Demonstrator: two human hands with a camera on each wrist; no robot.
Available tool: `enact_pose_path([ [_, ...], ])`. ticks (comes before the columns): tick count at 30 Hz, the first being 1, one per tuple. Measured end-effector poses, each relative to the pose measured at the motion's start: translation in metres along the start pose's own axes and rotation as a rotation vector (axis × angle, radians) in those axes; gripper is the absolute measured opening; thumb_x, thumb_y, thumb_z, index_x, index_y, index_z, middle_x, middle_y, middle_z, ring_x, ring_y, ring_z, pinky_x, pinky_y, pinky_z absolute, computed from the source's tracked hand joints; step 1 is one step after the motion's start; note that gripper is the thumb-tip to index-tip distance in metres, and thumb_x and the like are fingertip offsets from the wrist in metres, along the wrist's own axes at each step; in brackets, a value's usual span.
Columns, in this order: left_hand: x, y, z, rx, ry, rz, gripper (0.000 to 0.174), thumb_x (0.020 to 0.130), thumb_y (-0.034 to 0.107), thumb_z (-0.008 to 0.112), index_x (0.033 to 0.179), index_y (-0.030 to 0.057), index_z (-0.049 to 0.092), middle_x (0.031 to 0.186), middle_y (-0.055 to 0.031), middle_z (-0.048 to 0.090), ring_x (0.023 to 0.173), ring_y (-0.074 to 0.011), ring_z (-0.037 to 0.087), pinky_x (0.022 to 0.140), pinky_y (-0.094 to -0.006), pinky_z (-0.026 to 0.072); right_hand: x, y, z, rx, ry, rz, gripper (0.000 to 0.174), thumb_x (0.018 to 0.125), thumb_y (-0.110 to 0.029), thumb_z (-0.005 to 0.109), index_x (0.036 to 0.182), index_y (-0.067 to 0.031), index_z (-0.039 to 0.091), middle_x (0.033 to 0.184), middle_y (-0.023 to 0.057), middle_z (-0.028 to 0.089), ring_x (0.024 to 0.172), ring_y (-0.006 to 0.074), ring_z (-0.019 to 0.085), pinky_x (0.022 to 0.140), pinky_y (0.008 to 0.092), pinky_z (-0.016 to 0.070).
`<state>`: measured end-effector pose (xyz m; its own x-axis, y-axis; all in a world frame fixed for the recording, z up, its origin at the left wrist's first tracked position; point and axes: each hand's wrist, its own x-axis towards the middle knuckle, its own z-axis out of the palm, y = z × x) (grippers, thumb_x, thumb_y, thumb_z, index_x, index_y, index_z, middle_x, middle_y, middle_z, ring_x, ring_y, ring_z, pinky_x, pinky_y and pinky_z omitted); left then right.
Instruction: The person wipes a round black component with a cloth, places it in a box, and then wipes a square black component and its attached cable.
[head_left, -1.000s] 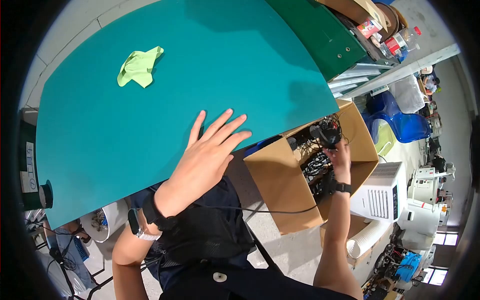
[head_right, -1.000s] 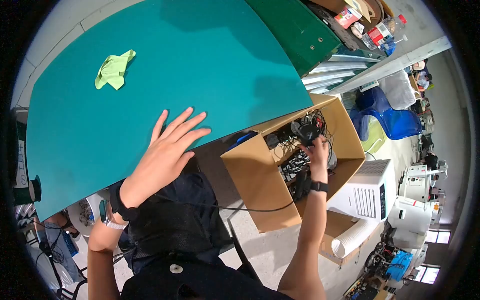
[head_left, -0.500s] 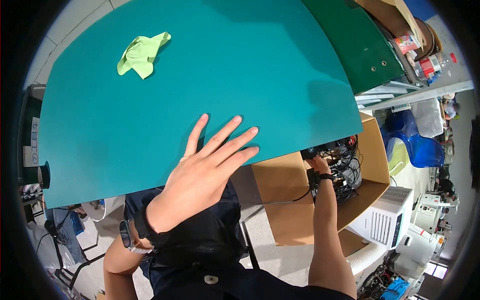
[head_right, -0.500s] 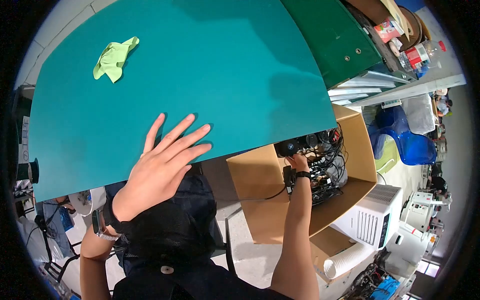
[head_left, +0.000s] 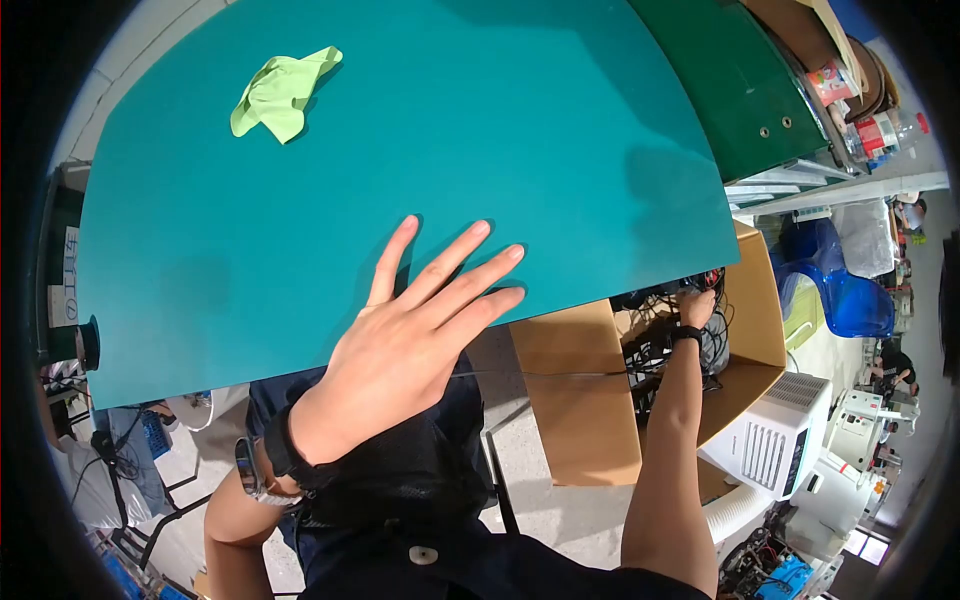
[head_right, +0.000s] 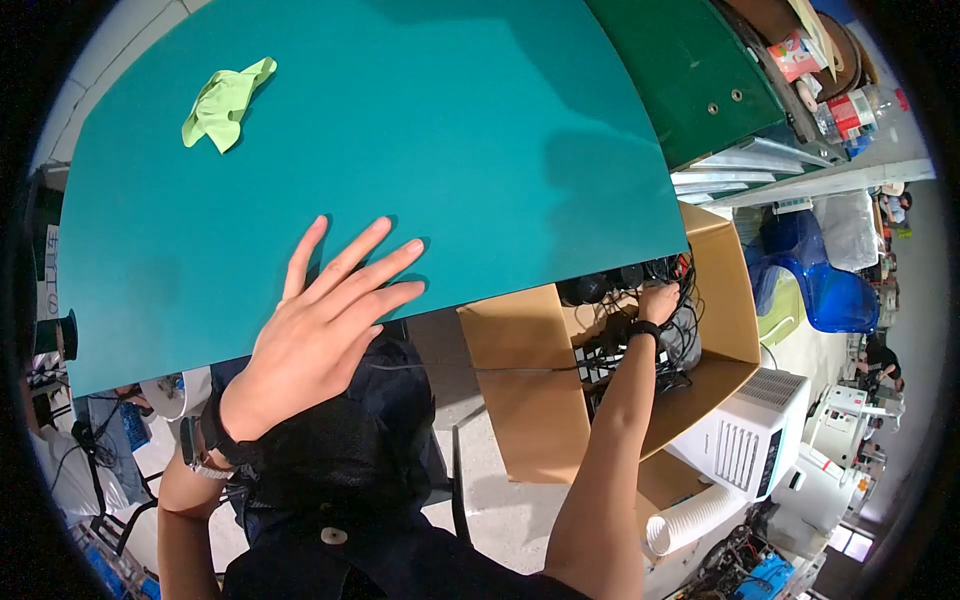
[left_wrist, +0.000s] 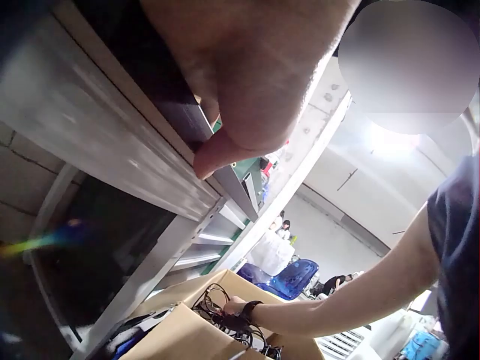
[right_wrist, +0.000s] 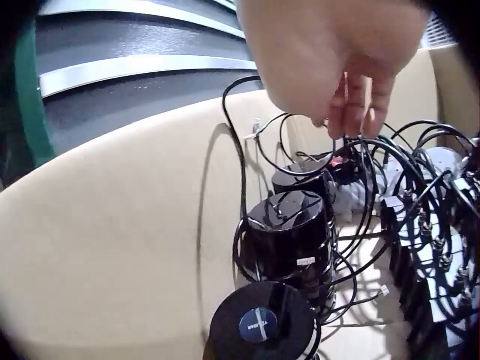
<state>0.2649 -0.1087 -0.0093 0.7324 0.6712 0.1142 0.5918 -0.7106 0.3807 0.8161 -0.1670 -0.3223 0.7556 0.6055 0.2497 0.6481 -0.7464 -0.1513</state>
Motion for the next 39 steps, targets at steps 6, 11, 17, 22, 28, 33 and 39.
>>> enact_pose_path([
  [6, -0.003, -0.004, 0.005, -0.042, 0.041, 0.019, 0.045, 0.077, -0.002, 0.062, 0.119, 0.0116, 0.058, 0.144, -0.0012, 0.043, 0.140, -0.0224, 0.031, 0.115, -0.0555, 0.0159, -0.003, 0.041, 0.043, -0.176, -0.495, 0.070, 0.051, 0.086, -0.044, 0.055, 0.105, 0.0032, 0.063, 0.108, 0.0274, 0.063, 0.101, 0.0420, 0.061, 0.086, 0.0477, 0.0493],
  [11, -0.006, -0.007, 0.006, -0.051, 0.056, 0.034, 0.045, 0.077, -0.005, 0.058, 0.119, 0.0109, 0.057, 0.145, -0.0009, 0.042, 0.140, -0.0221, 0.031, 0.115, -0.0562, 0.0156, -0.043, 0.019, 0.009, -0.099, -0.575, 0.200, 0.056, 0.088, -0.050, 0.050, 0.101, 0.0012, 0.069, 0.110, 0.0274, 0.064, 0.104, 0.0439, 0.060, 0.087, 0.0481, 0.0497],
  [17, -0.008, -0.010, 0.010, -0.057, 0.098, 0.059, 0.048, 0.077, -0.006, 0.058, 0.121, 0.0113, 0.056, 0.145, -0.0016, 0.041, 0.140, -0.0222, 0.030, 0.116, -0.0571, 0.0147, -0.051, -0.004, 0.024, 0.726, -0.748, 0.407, 0.011, 0.081, -0.012, 0.053, 0.072, -0.0054, 0.053, 0.063, 0.0071, 0.056, 0.042, 0.0149, 0.047, 0.036, 0.0298, 0.0314],
  [22, -0.011, -0.012, 0.013, -0.079, 0.099, 0.088, 0.052, 0.074, -0.002, 0.060, 0.124, 0.0098, 0.055, 0.147, -0.0038, 0.039, 0.143, -0.0224, 0.024, 0.116, -0.0579, 0.0125, -0.060, -0.052, -0.018, 0.575, -1.033, 0.407, 0.026, 0.089, -0.030, 0.062, 0.081, -0.0076, 0.052, 0.069, 0.0040, 0.060, 0.055, 0.0120, 0.057, 0.044, 0.0242, 0.0316],
  [28, -0.014, -0.014, 0.013, -0.034, 0.089, 0.125, 0.053, 0.074, -0.002, 0.059, 0.126, 0.0079, 0.054, 0.148, -0.0066, 0.037, 0.144, -0.0235, 0.021, 0.116, -0.0599, 0.0098, -0.046, -0.017, 0.010, 0.730, -0.796, 0.430, 0.018, 0.088, -0.016, 0.060, 0.095, 0.0003, 0.057, 0.075, 0.0059, 0.057, 0.055, 0.0164, 0.056, 0.047, 0.0300, 0.0494],
  [33, -0.013, -0.020, 0.013, 0.164, 0.121, 0.236, 0.047, 0.080, 0.008, 0.057, 0.127, 0.0072, 0.054, 0.145, -0.0087, 0.042, 0.138, -0.0272, 0.035, 0.112, -0.0572, 0.0232, -0.038, -0.059, -0.094, 0.852, -0.025, 0.133, 0.027, 0.088, -0.010, 0.052, 0.113, 0.0018, 0.050, 0.086, 0.0095, 0.060, 0.057, 0.0115, 0.053, 0.049, 0.0264, 0.0461],
  [39, -0.045, -0.031, -0.044, 0.985, 0.042, 0.489, 0.036, 0.084, 0.026, 0.052, 0.102, -0.0030, 0.063, 0.084, -0.0170, 0.069, 0.081, -0.0303, 0.066, 0.086, -0.0436, 0.0452, -0.022, -0.103, -0.242, 0.794, 0.545, -0.274, 0.032, 0.094, -0.005, 0.045, 0.125, 0.0018, 0.048, 0.089, 0.0038, 0.053, 0.078, 0.0102, 0.048, 0.069, 0.0221, 0.0412],
])
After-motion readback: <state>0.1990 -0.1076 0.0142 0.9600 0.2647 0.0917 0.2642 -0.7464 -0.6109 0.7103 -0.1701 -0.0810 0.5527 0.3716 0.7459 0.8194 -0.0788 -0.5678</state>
